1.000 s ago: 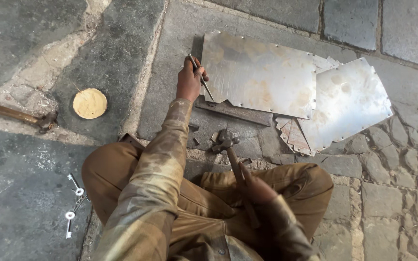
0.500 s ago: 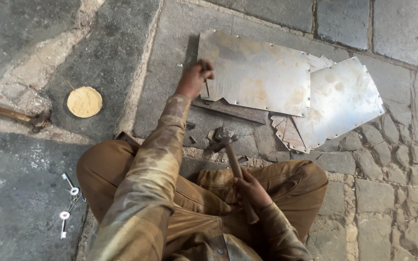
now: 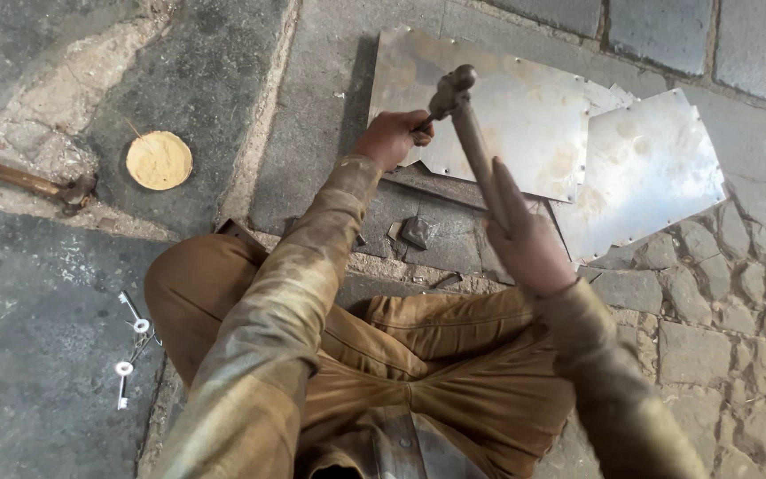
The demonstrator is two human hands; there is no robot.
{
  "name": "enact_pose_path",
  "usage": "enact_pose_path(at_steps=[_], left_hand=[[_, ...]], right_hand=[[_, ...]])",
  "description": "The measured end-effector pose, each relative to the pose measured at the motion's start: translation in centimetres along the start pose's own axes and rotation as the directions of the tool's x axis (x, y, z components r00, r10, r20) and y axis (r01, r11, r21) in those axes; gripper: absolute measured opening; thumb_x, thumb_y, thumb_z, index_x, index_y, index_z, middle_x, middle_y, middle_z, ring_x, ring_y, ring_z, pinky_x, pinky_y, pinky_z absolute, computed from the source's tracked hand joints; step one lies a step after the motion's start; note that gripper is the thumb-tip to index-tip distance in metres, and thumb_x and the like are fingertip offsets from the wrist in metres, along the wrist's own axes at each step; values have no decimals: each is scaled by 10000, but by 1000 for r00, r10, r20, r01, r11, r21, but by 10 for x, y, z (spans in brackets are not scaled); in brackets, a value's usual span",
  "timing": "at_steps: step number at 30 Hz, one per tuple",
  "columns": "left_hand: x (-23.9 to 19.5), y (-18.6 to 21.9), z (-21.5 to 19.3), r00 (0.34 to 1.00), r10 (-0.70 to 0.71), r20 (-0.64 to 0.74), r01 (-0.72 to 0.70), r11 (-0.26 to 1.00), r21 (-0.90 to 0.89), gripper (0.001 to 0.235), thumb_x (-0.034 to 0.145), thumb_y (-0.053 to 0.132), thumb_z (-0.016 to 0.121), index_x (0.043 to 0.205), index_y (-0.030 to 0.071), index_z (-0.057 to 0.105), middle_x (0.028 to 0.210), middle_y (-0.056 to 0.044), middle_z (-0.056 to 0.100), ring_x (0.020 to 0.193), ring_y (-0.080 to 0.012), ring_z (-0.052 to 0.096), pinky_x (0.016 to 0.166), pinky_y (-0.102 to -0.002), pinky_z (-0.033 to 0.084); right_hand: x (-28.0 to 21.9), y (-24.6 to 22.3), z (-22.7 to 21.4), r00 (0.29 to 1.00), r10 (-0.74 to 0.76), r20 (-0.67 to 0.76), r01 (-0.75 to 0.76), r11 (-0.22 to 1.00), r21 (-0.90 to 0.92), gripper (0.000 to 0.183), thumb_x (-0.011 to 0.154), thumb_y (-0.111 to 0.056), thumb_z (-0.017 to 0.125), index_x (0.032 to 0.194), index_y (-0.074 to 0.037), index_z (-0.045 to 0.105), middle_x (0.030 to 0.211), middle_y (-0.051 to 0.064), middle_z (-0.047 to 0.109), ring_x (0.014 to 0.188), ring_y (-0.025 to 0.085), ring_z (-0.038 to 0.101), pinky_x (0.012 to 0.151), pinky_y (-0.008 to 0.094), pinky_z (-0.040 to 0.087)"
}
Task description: The person sits on a stone floor and uses a hammer and a metal punch to drive holes into rectangular metal sheets. They repeatedly position the punch on the sheet, strike it with the hammer, and move to the next spot, working through a stack of similar sheets.
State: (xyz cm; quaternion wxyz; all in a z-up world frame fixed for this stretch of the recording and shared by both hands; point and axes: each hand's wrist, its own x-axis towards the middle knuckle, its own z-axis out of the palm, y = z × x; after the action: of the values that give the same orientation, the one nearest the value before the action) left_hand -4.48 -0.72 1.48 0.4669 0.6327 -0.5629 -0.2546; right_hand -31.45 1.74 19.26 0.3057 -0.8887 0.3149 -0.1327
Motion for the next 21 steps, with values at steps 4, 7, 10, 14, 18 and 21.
enact_pose_path(at_steps=[4,7,10,14,18,21], left_hand=[[-1,-14,11,992,39,-117,-58,985,-163,127,1017,166,607,985,118,721,867,-16,783,764,-118,730,730,-301,608],[0,-19,7,993,39,-111,-50,994,-99,109,1002,180,626,1020,107,704,890,-22,785,800,-120,754,769,-291,610],[-5,-17,-2,993,-84,-82,73,989,-130,126,1016,195,630,1028,117,729,918,-33,786,838,-155,751,815,-321,586],[-23,-21,11,940,-282,-193,206,918,-340,168,993,287,632,989,168,751,966,6,796,899,-143,760,854,-323,618],[-4,-4,7,995,33,-89,-28,998,63,250,965,394,653,1008,170,755,930,-10,792,824,-147,746,781,-334,601],[12,16,-2,881,-200,-429,85,959,-272,255,1036,363,571,1019,147,704,826,-4,746,741,-80,735,611,-273,622]], right_hand=[[-2,1,2,963,268,-42,-262,960,99,800,993,-63,597,1668,-154,179,898,177,725,520,154,585,454,301,517],[6,15,20,939,-115,-323,161,980,119,736,1083,-57,539,1682,-163,124,1006,121,744,568,122,597,482,273,502],[3,37,30,995,-81,59,82,997,-9,841,961,-22,584,1675,-127,150,1233,189,656,655,106,665,521,257,590],[-39,65,54,940,333,-72,-303,914,271,714,971,-85,603,1584,-62,236,878,120,673,531,115,581,408,269,521],[-59,85,140,884,416,-214,-123,647,752,211,950,-25,601,1133,-43,497,680,87,547,433,141,505,309,299,463],[-65,124,207,930,335,-148,-133,685,717,189,896,27,724,981,-20,562,846,96,665,729,185,703,623,328,634]])
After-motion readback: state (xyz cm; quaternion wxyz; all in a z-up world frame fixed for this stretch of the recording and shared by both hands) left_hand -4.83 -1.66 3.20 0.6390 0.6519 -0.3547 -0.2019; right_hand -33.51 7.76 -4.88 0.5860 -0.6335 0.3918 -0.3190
